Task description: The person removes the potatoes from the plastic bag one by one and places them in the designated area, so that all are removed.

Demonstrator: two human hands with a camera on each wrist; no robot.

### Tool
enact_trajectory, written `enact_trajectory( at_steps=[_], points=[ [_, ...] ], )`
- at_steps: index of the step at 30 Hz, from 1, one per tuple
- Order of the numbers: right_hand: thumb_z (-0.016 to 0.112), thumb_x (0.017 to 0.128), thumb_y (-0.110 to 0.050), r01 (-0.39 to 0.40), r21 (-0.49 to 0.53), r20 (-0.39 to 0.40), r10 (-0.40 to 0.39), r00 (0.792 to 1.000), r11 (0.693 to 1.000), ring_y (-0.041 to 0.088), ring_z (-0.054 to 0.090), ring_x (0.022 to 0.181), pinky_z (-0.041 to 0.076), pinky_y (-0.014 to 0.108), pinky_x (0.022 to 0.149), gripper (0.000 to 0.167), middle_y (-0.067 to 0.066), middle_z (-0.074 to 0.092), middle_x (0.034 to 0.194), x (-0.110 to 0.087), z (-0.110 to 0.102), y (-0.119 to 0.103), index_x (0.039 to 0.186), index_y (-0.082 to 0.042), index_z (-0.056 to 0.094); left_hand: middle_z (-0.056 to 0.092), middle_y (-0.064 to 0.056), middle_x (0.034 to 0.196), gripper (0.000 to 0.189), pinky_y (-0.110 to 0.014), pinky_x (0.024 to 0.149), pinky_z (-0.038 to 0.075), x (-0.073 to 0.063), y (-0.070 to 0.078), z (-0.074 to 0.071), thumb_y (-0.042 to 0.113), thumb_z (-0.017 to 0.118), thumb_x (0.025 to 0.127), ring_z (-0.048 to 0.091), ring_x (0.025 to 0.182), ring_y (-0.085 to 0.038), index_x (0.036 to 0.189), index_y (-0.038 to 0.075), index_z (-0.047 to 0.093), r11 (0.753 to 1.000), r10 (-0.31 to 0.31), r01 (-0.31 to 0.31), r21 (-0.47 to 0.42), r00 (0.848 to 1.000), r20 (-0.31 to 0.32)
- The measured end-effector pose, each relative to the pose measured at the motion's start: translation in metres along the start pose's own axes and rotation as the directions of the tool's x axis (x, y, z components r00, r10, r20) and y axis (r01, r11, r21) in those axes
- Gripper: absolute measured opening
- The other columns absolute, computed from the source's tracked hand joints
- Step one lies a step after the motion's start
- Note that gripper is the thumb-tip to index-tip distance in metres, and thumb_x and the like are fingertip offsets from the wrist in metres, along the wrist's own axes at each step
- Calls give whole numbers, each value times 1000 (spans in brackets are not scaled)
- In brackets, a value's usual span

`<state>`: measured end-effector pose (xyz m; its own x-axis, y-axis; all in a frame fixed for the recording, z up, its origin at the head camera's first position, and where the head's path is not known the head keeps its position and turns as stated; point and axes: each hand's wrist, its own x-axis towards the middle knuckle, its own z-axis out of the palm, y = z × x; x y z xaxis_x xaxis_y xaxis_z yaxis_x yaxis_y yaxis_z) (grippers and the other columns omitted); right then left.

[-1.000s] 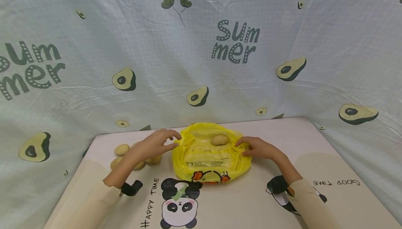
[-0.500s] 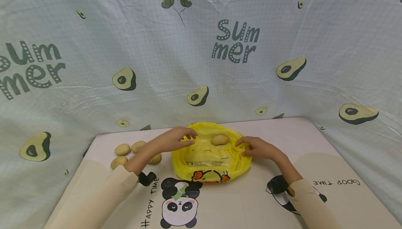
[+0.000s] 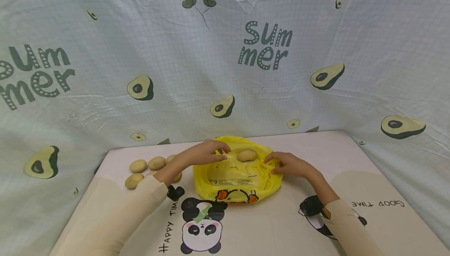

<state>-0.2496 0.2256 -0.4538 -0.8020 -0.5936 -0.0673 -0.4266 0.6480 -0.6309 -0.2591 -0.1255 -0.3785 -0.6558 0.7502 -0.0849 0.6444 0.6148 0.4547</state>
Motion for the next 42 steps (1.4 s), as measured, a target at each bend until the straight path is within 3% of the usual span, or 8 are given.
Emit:
enact_trajectory(
  at_steps=[10, 22, 28, 34, 42],
  points=[
    [72, 95, -16, -2, 8, 2, 2, 1000, 1000, 20, 52, 96, 48, 39, 88, 32, 10, 63, 129, 1, 0, 0, 126, -13, 65, 65, -9, 133, 33, -41, 105, 48, 28, 0, 8, 18, 60, 104, 60, 124, -28, 134, 5, 63, 999, 20, -18, -31, 999, 42],
    [72, 95, -16, 25, 0, 2, -25, 1000, 1000, 19, 53, 95, 49, 37, 87, 31, 10, 64, 127, 1, 0, -3, 125, -11, 65, 59, -8, 142, 36, -39, 111, 43, 70, 12, 19, 17, 59, 104, 54, 132, -26, 139, 7, 60, 999, 31, -31, 6, 997, 75],
    [72, 95, -16, 33, 1, 7, -33, 999, 999, 18, 51, 91, 46, 33, 82, 31, 9, 63, 126, 1, 0, -2, 125, -12, 65, 63, -4, 137, 33, -34, 108, 44, 89, 7, 24, 15, 60, 103, 56, 126, -20, 136, 10, 63, 997, 25, -32, 63, 993, 114],
    [72, 95, -15, 45, -4, 5, -45, 999, 999, 18, 51, 90, 46, 31, 80, 31, 10, 64, 125, 2, 1, -2, 125, -12, 65, 67, -2, 126, 29, -31, 97, 49, 101, 6, 27, 12, 63, 101, 58, 105, -17, 130, 13, 68, 993, 58, -71, 98, 990, 125],
    [72, 95, -15, 40, -10, 10, -40, 999, 999, 18, 51, 90, 46, 31, 80, 31, 9, 64, 123, 3, 0, -3, 125, -12, 65, 66, -3, 130, 30, -32, 108, 44, 107, 16, 31, 17, 62, 103, 57, 116, -19, 132, 14, 69, 992, 11, -27, 122, 992, 126]
  ],
)
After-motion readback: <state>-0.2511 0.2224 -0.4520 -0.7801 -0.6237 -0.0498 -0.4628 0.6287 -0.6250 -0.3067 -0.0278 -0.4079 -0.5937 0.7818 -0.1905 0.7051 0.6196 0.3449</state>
